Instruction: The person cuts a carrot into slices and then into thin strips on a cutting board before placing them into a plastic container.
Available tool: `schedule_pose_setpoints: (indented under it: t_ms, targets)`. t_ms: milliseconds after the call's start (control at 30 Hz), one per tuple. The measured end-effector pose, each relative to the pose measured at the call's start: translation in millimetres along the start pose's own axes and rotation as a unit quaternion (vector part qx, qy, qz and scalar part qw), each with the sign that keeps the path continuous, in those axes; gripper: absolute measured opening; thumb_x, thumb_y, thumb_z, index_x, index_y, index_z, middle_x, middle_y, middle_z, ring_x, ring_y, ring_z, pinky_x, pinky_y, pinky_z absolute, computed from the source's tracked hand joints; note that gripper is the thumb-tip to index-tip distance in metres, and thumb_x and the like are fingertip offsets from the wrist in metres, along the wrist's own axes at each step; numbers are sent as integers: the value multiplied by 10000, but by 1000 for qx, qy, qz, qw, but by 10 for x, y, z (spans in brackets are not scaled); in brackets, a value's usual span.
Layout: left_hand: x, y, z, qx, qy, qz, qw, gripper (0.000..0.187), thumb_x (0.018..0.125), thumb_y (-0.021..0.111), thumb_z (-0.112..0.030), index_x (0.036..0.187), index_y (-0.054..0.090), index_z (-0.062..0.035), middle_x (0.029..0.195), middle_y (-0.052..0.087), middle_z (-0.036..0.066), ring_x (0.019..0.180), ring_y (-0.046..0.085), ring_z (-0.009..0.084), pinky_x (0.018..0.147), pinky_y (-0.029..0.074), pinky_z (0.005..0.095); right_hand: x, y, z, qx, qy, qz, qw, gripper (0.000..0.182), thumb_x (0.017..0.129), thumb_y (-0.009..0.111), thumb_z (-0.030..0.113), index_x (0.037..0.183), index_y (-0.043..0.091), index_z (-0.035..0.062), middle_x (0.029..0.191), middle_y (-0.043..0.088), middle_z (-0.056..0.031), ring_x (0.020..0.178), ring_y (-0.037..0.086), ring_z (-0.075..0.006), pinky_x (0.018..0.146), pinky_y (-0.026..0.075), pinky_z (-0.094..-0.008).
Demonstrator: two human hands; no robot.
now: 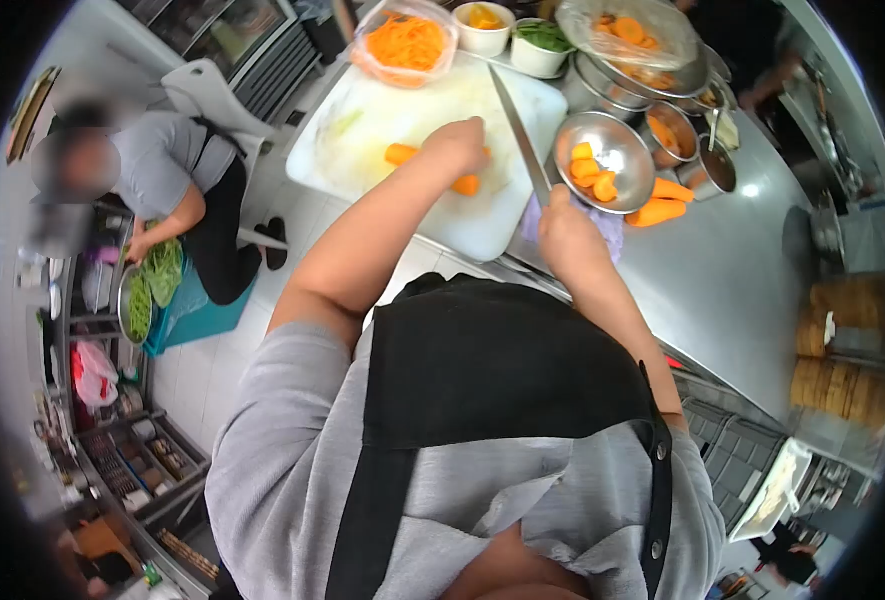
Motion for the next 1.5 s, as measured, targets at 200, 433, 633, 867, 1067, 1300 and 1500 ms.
schedule_pose_setpoints:
  t_ms: [200, 433, 633, 867, 1067, 1300, 1500]
  targets:
    - [-172, -623, -441, -136, 87, -181, 970, 367, 835, 664, -190, 1162, 556, -64, 976, 658, 189, 959, 627, 356, 839, 497, 405, -32, 252, -173, 17, 19, 52, 998, 188, 894, 400, 81, 1021, 439, -52, 837, 640, -300, 832, 640, -449, 732, 492, -538]
    - [-311, -683, -1211, -178, 306, -233, 906, 269, 853, 649, -128, 1113, 614, -75, 1152, 568, 152, 1114, 539, 333, 922, 457, 379, -33, 327, -141, 10, 2, 59, 998, 214, 881, 423, 84, 1040, 451, -57, 832, 645, -295, 809, 649, -437, 708, 505, -528]
    - [-622, -637, -65, -127, 243, -349, 896, 115, 785, 696, -176, 857, 636, -110, 941, 598, 91, 942, 546, 316, 836, 434, 413, -29, 353, -129, 12, 24, 56, 998, 201, 885, 417, 89, 1031, 459, -43, 826, 652, -278, 802, 652, -429, 703, 509, -521]
    - [-1130, -184, 284, -72, 205, -370, 903, 105, 804, 649, -171, 885, 600, -126, 969, 545, 60, 965, 475, 276, 869, 336, 400, 96, 402, -80, -22, -9, 25, 999, 173, 910, 401, 112, 1011, 455, -18, 818, 647, -261, 789, 647, -419, 695, 499, -526]
    - [-1083, -52, 259, -94, 226, -361, 900, 128, 815, 631, -136, 924, 573, -105, 994, 518, 77, 962, 452, 285, 868, 320, 409, -121, 207, 200, -6, -22, 55, 998, 157, 913, 392, 83, 1013, 433, -31, 814, 631, -276, 765, 633, -433, 679, 496, -520]
    - [-1055, -24, 205, -102, 230, -378, 891, 118, 830, 622, -139, 934, 576, -107, 1012, 513, 86, 981, 443, 285, 884, 307, 403, -102, 355, 157, -49, -38, 94, 994, 144, 891, 385, 15, 1011, 415, -57, 741, 614, -264, 717, 630, -422, 635, 493, -514]
    - [-959, 25, 192, -80, 206, -378, 899, 123, 859, 589, -177, 963, 571, -112, 1045, 505, 91, 1013, 434, 289, 902, 294, 424, -307, 194, 300, -32, -105, 74, 991, 175, 825, 456, -26, 990, 405, -52, 656, 594, -240, 624, 616, -407, 568, 477, -501]
Point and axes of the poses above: each hand's wrist, its own x-axis towards the middle knuckle, its own y-axis out of the palm, z = x × y, the point moved 7 cm from there along x, towards the middle knuckle
